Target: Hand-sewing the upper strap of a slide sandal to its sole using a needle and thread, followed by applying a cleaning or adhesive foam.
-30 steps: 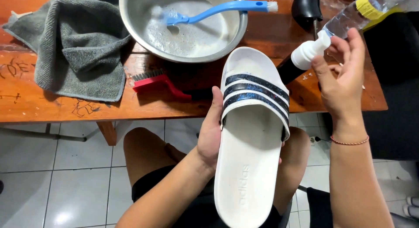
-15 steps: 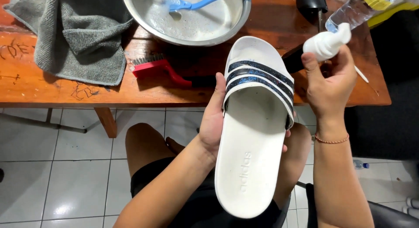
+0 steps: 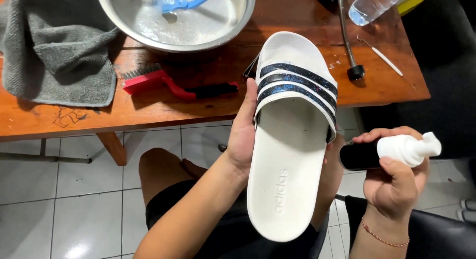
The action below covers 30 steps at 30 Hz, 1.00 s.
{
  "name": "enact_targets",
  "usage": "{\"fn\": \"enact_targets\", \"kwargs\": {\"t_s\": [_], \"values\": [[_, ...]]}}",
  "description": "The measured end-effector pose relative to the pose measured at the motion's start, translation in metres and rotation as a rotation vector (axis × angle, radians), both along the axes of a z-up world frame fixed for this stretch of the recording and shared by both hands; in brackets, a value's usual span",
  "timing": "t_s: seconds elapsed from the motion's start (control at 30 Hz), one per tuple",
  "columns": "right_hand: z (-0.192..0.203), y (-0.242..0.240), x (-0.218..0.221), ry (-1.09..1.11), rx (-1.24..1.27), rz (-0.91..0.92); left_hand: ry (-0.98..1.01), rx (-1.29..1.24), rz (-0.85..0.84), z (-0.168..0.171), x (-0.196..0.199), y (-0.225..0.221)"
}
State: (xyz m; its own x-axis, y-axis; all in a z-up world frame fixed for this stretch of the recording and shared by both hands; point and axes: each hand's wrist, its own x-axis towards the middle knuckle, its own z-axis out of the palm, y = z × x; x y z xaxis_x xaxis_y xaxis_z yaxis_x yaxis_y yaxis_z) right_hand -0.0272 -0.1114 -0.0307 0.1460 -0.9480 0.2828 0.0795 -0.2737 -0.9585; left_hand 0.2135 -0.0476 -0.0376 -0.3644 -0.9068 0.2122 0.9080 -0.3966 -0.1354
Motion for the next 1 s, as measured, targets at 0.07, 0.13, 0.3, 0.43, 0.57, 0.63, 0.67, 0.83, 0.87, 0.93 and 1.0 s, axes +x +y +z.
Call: {"fn": "enact_targets", "kwargs": {"t_s": [0.07,0.13,0.3,0.43,0.57,0.63,0.67,0.83,0.87,0.93,1.0], "values": [[0.000,0.003,-0.006,0.016,0.040,0.013,-0.091,0.038,0.182,0.006,-0.002,-0.002],[-0.004,0.002,-0.014,0.001,0.049,0.021,-0.104,0.009,0.208,0.006,-0.002,-0.002],[-0.003,0.004,-0.013,-0.065,0.088,0.115,-0.097,-0.042,0.220,0.015,0.003,0.005],[0.001,0.010,0.001,-0.036,0.032,0.269,-0.154,-0.048,0.356,0.026,0.008,0.013],[0.013,0.019,0.019,0.014,0.011,0.295,-0.193,-0.048,0.513,0.038,0.008,0.014],[0.005,0.015,0.014,0.006,0.005,0.322,-0.198,-0.022,0.510,0.041,0.007,0.013],[0.001,0.013,0.011,-0.001,0.003,0.349,-0.203,0.009,0.507,0.043,0.006,0.013],[0.015,0.029,0.017,-0.108,0.030,0.380,-0.215,-0.037,0.517,0.043,0.012,0.016],[0.017,0.032,0.016,-0.197,0.070,0.440,-0.181,-0.046,0.467,0.043,0.013,0.017],[0.032,0.047,0.027,-0.164,0.058,0.398,-0.179,-0.083,0.478,0.036,0.016,0.012],[0.043,0.059,0.035,-0.132,0.041,0.357,-0.178,-0.125,0.489,0.031,0.019,0.007]]}}
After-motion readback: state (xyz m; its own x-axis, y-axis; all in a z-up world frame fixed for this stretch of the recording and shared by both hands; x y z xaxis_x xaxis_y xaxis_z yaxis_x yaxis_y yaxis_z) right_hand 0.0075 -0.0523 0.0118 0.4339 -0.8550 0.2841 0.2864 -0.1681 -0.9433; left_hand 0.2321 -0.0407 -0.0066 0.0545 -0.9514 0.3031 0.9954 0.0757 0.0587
